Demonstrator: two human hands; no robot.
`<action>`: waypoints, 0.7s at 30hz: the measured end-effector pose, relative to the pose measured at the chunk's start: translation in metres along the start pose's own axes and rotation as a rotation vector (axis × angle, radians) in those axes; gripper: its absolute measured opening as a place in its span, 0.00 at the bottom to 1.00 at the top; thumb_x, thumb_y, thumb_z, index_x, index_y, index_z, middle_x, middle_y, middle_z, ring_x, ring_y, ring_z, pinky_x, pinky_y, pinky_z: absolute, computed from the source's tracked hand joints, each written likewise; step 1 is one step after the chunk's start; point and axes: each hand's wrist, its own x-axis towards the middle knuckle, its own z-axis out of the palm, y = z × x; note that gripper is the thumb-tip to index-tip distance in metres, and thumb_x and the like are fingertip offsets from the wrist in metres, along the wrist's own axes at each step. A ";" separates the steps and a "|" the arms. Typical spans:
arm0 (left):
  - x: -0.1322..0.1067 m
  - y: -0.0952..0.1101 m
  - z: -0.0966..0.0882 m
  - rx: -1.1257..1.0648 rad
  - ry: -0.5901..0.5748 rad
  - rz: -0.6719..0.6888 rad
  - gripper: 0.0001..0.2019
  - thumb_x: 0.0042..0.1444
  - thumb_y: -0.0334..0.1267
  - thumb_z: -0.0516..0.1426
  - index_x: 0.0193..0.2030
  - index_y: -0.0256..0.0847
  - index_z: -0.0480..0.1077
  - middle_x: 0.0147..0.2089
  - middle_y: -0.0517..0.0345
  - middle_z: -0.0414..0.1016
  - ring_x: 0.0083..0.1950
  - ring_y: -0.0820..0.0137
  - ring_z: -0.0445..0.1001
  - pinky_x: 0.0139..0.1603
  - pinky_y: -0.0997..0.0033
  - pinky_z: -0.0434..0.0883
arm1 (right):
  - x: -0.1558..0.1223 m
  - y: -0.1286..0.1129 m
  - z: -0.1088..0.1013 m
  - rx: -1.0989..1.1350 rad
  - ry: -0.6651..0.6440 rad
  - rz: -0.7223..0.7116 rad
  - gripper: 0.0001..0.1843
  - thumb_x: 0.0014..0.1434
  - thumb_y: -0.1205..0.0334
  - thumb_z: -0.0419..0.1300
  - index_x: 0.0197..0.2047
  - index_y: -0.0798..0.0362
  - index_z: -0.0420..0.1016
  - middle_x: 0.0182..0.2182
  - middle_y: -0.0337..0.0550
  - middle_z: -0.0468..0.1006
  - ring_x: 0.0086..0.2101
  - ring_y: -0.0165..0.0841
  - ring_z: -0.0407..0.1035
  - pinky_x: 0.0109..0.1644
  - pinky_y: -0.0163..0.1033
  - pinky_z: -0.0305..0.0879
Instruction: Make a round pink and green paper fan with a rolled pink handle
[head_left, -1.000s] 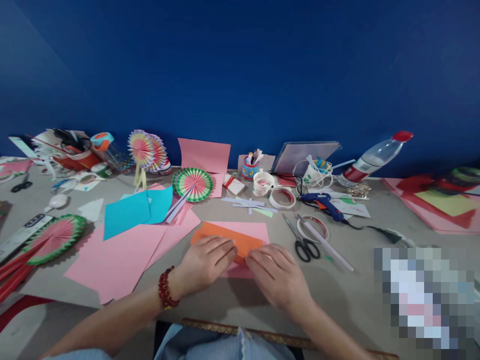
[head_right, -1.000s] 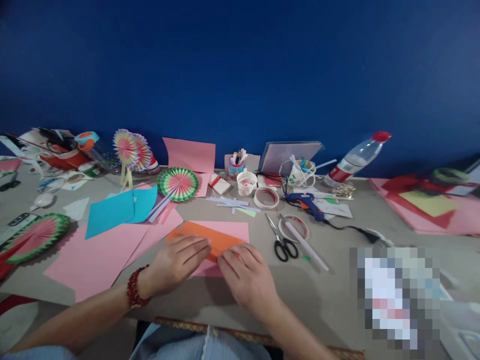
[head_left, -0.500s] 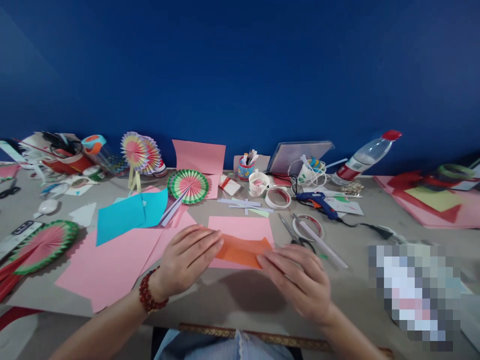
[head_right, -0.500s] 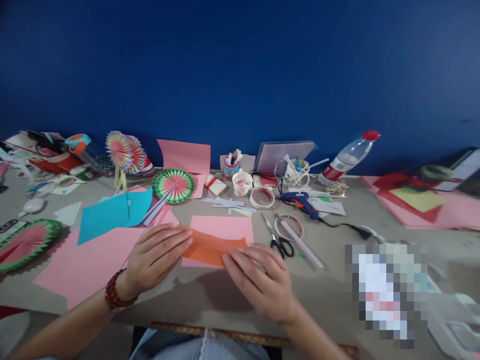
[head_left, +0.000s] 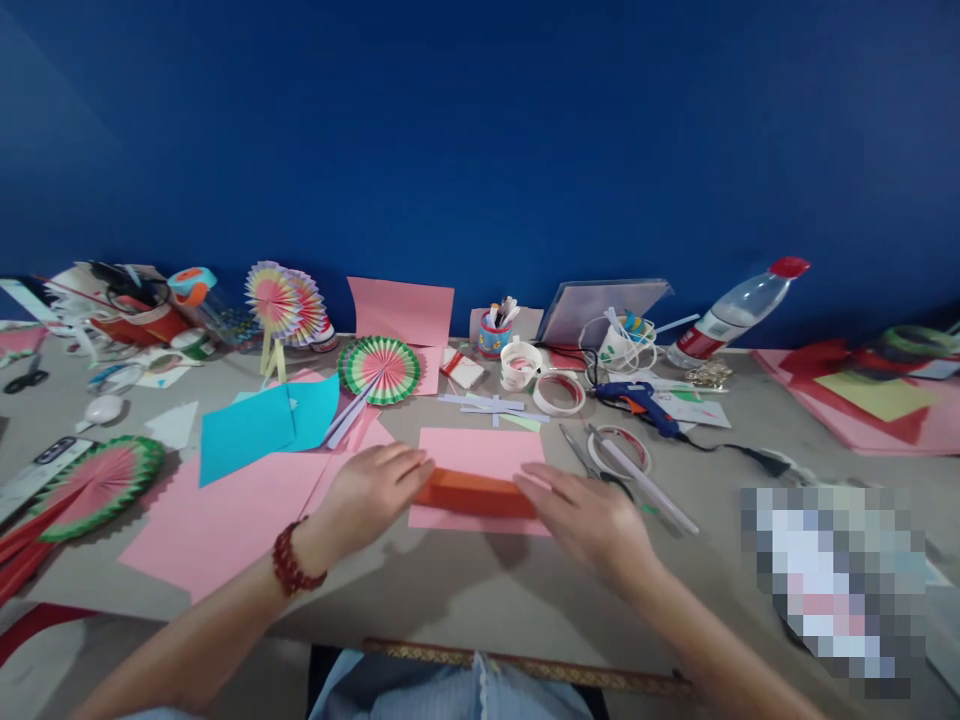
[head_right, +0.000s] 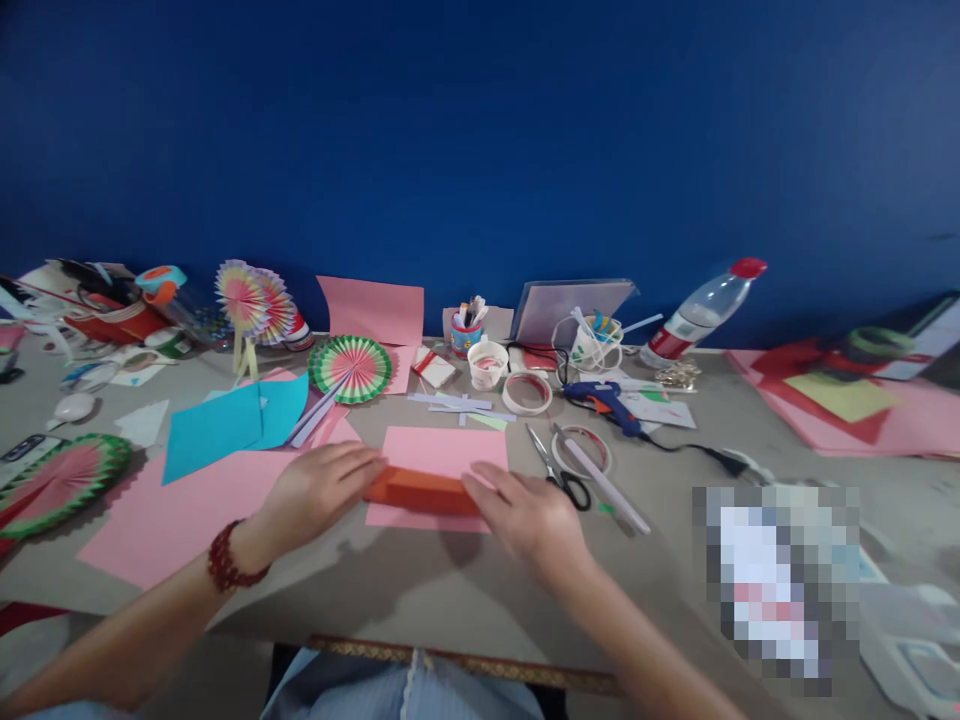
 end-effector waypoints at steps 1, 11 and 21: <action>0.009 -0.005 -0.007 0.007 0.027 -0.024 0.12 0.66 0.30 0.52 0.50 0.36 0.75 0.48 0.47 0.81 0.51 0.62 0.78 0.52 0.59 0.77 | 0.009 0.003 -0.007 -0.005 0.007 0.024 0.18 0.64 0.73 0.54 0.50 0.49 0.80 0.47 0.45 0.83 0.37 0.30 0.78 0.37 0.32 0.72; -0.029 0.013 0.010 0.046 0.053 0.041 0.16 0.66 0.27 0.51 0.57 0.38 0.72 0.62 0.47 0.74 0.63 0.60 0.71 0.68 0.49 0.63 | -0.031 -0.005 0.008 0.004 0.049 -0.046 0.19 0.65 0.76 0.51 0.50 0.53 0.80 0.46 0.48 0.83 0.39 0.35 0.75 0.45 0.41 0.70; -0.058 0.023 0.051 -0.084 -0.255 -0.008 0.18 0.67 0.29 0.51 0.62 0.38 0.68 0.64 0.44 0.71 0.63 0.60 0.69 0.61 0.54 0.70 | -0.061 -0.008 0.040 0.069 -0.215 -0.014 0.17 0.64 0.73 0.53 0.49 0.51 0.79 0.43 0.47 0.82 0.40 0.36 0.71 0.45 0.41 0.67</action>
